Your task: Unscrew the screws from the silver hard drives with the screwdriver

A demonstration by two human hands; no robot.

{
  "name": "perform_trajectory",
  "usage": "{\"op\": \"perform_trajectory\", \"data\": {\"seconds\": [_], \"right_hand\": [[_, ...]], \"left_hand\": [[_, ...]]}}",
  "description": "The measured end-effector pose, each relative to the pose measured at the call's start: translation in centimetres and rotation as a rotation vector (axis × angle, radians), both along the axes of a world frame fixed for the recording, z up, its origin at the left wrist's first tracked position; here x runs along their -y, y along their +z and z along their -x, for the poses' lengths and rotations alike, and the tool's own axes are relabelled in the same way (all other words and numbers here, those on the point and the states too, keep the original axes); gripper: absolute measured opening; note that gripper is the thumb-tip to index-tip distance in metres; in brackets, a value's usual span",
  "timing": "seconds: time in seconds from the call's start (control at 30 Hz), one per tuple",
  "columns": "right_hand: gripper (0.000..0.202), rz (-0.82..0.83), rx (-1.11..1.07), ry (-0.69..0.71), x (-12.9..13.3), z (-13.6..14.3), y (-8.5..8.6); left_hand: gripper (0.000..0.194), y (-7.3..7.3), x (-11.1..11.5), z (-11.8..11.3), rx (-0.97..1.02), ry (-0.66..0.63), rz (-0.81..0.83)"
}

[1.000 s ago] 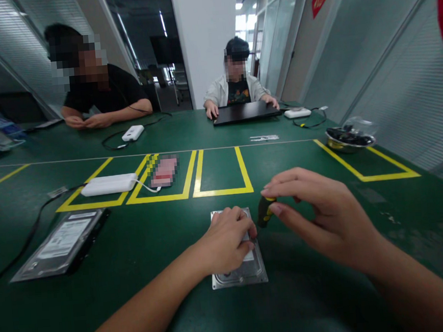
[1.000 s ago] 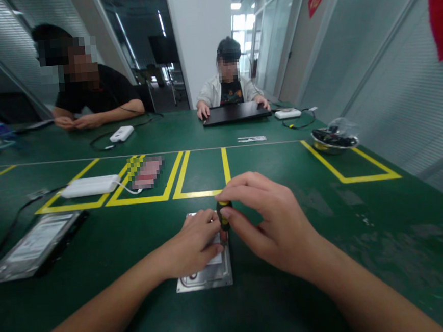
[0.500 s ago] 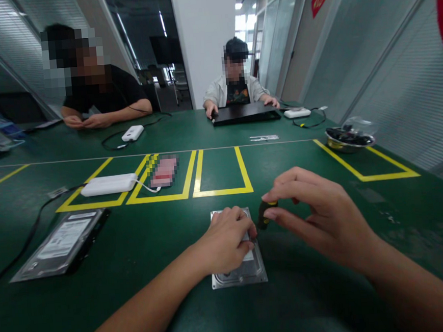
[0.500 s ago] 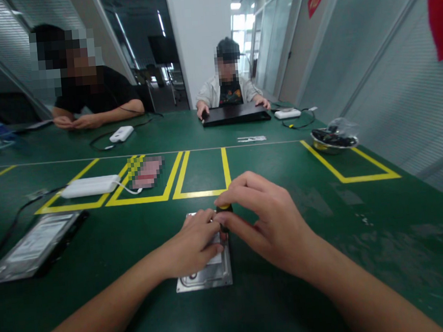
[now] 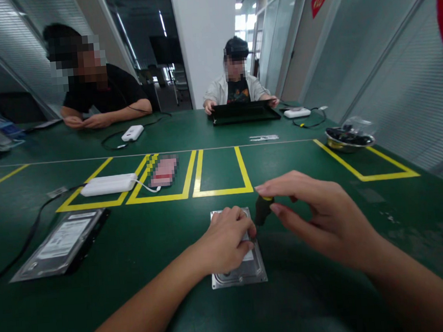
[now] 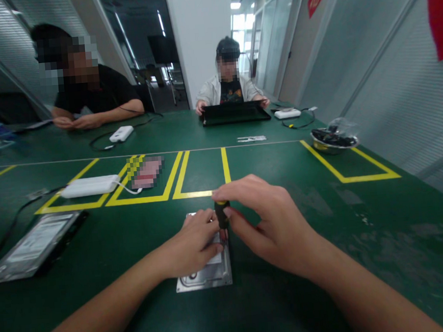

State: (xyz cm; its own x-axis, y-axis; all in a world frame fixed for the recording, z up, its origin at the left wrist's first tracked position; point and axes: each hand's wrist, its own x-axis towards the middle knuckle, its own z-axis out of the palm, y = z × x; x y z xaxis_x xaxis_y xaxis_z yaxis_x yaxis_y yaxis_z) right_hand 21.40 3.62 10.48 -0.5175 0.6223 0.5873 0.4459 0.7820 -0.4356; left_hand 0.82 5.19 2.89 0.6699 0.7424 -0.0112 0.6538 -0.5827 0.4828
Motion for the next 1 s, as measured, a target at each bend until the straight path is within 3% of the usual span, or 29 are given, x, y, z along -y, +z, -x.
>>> {"op": "perform_trajectory", "data": {"seconds": [0.23, 0.4, 0.6, 0.8, 1.0], "right_hand": [[0.011, -0.026, -0.008, -0.070, -0.14, 0.05, -0.10], [0.031, 0.006, -0.012, 0.012, -0.03, -0.09, -0.20], [0.013, -0.023, -0.038, -0.075, -0.13, 0.13, -0.25], [0.031, 0.021, -0.014, 0.011, -0.09, 0.09, -0.29], [0.013, -0.036, -0.051, -0.056, -0.21, 0.13, -0.37]], "left_hand": [[0.015, -0.01, 0.06, 0.04, -0.009, -0.002, -0.005], [0.015, 0.10, 0.10, 0.10, -0.003, 0.001, 0.005], [0.017, 0.03, 0.07, 0.04, -0.020, -0.003, -0.008], [0.017, -0.06, 0.07, 0.09, 0.007, -0.002, -0.003], [0.016, 0.09, 0.11, -0.02, -0.023, 0.004, -0.003]]}}
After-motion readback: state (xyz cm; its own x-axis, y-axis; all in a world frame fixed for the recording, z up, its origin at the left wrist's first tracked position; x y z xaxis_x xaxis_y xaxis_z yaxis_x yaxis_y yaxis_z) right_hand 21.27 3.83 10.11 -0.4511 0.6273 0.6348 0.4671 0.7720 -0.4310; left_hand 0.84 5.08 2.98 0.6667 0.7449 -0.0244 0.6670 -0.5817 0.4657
